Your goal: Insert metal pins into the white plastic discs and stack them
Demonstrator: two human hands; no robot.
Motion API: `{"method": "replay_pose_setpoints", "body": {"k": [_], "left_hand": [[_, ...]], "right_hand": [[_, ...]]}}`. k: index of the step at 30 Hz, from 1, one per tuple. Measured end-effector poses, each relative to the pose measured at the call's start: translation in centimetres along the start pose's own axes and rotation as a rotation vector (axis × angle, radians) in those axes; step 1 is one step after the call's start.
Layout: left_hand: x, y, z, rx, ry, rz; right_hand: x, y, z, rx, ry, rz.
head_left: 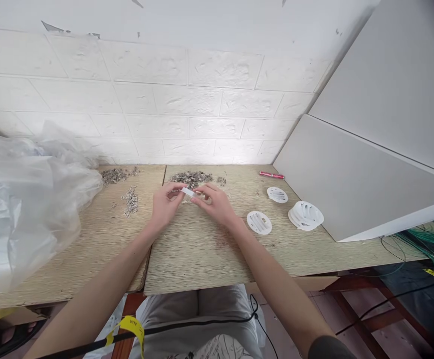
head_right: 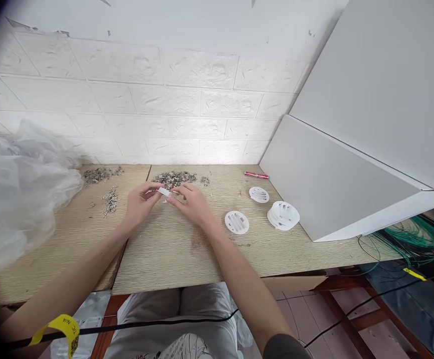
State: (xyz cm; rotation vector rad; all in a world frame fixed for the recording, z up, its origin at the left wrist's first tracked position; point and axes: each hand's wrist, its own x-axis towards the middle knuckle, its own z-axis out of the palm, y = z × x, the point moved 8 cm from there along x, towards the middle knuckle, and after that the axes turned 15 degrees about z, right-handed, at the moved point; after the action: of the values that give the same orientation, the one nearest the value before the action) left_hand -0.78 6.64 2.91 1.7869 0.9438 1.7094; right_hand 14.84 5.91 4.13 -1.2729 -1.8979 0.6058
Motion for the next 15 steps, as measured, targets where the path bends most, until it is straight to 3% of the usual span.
{"method": "replay_pose_setpoints", "body": {"k": [4,8,15], "left_hand": [[-0.1,-1.2,-0.4,-0.036,0.055,-0.171],[0.0,-1.9,-0.4,-0.106,0.089,-0.248],[-0.7,-2.4,0.6,-0.21,0.031,-0.358]], "right_hand": [[0.2,0.6,-0.4,-0.012,0.074,0.022],[0.2,0.7,-0.1,-0.063,0.092,0.037],[0.4,1.8,-0.7,0.068,0.169,0.161]]}}
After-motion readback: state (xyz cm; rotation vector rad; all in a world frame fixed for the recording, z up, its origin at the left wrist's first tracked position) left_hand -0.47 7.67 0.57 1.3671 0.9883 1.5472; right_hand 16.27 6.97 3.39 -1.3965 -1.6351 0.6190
